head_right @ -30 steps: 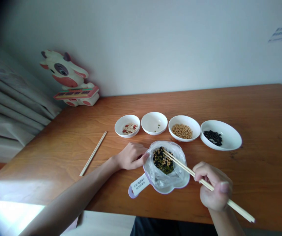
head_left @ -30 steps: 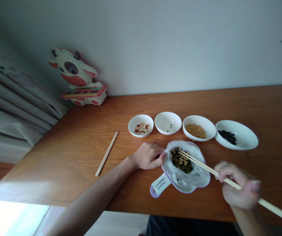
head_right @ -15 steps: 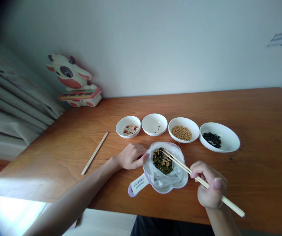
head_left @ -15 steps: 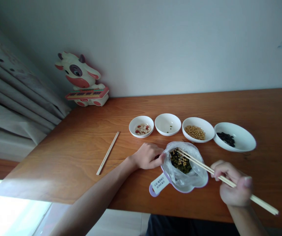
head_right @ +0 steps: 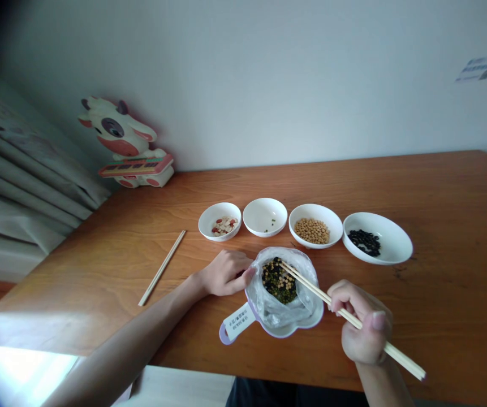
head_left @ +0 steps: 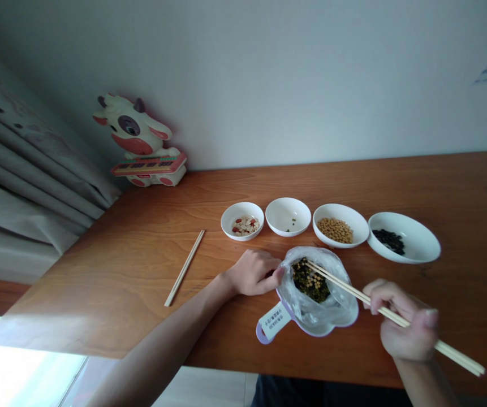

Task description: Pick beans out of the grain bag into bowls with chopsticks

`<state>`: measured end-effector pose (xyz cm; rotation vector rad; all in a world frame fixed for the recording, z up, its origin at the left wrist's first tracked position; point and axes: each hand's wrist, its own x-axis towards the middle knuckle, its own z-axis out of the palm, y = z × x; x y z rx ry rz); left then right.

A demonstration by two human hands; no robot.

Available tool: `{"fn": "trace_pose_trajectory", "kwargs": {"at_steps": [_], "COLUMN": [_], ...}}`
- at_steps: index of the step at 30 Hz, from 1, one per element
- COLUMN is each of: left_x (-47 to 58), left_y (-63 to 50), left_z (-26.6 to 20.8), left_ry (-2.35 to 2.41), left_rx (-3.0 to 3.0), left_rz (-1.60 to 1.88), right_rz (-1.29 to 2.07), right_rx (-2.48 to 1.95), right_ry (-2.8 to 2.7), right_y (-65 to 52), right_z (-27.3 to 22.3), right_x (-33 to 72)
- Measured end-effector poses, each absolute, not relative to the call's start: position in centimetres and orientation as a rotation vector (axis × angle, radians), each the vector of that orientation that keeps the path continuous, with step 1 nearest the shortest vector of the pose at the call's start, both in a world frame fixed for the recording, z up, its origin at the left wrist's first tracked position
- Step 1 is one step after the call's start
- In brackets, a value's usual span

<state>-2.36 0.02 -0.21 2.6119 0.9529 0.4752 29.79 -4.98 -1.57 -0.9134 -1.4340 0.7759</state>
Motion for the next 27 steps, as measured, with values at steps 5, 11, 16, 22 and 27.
{"fn": "trace_pose_trajectory", "kwargs": {"at_steps": [5, 11, 16, 22, 27], "left_x": [-2.4, -2.4, -2.4, -2.4, -2.5], "left_y": [0.0, 0.0, 0.0, 0.0, 0.1], "left_z": [-0.3, -0.3, -0.2, -0.3, -0.3], "left_ry": [0.955, 0.969, 0.968, 0.952, 0.958], "left_rx": [2.601, 2.595, 2.598, 2.597, 2.609], "left_rz": [0.469, 0.444, 0.446, 0.459, 0.464], "right_rz": [0.755, 0.754, 0.729, 0.787, 0.746], "right_rx": [-0.871, -0.853, -0.83, -0.88, -0.95], "right_ry": [-1.461, -1.448, -1.444, -1.443, -1.525], "right_y": [-4.9, -5.0, -5.1, -5.0, -5.4], "right_z": [-1.5, -1.9, -2.0, -1.7, -1.1], "right_x": [29.7, 30.0, 30.3, 30.4, 31.6]}}
